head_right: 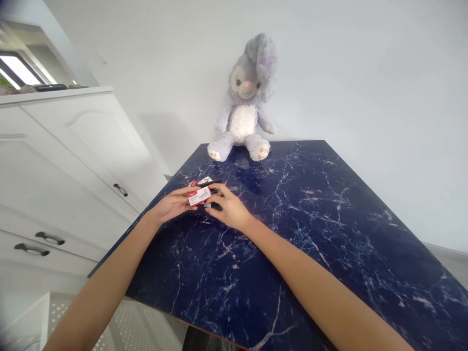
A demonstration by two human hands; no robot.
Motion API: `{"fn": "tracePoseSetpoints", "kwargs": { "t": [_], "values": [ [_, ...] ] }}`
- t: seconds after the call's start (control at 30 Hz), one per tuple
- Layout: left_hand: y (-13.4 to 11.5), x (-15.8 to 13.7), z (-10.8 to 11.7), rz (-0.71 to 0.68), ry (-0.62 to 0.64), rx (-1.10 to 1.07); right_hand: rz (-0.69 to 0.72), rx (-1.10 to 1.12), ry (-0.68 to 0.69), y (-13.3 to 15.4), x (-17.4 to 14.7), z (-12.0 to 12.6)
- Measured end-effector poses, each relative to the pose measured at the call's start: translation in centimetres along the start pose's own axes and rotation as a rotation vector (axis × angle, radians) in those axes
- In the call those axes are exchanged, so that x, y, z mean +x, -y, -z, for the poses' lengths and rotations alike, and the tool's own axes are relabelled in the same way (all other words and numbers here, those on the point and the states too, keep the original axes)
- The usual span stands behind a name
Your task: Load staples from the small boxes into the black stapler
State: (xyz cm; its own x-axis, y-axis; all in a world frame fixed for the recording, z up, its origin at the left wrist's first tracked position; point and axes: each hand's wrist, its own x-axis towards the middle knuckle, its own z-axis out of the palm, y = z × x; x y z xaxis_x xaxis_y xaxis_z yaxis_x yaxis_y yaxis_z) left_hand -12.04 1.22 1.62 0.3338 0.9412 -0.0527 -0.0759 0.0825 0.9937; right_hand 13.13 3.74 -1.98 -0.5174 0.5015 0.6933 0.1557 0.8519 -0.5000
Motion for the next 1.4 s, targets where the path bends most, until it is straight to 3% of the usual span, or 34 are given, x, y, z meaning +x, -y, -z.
{"fn": "tracePoseSetpoints", "kwargs": {
  "t": [0.23, 0.5, 0.63, 0.9, 1.2, 1.4],
  "values": [
    [-0.3, -0.1, -0.7, -0.046, 0.019, 0.060, -0.017, -0.006, 0.006, 0.0, 0.0, 0.0],
    [0.1, 0.3, -0.8, -0.033, -0.067, 0.004, -0.081, 0.020, -0.005, -0.6, 0.0, 0.0],
    [0.5, 0.7, -0.8, -0.058, -0.129, 0.074, -0.067, 0.009, -0.024, -0.5, 0.0, 0.0],
    [0.7, 1.0, -0.9, -0.056, -0.183, 0.182, -0.036, -0.076, 0.062, -0.4, 0.0, -0.1],
    [0.0, 0.8, 0.2, -0.108, -0.306, 0.127, -0.051, -0.101, -0.002, -0.4, -0.1, -0.1],
    [-0.2, 0.8, 0.2, -0.103, -0.328, 0.124, -0.048, -0.076, -0.179, -0.3, 0.1, 0.1]
  ]
}}
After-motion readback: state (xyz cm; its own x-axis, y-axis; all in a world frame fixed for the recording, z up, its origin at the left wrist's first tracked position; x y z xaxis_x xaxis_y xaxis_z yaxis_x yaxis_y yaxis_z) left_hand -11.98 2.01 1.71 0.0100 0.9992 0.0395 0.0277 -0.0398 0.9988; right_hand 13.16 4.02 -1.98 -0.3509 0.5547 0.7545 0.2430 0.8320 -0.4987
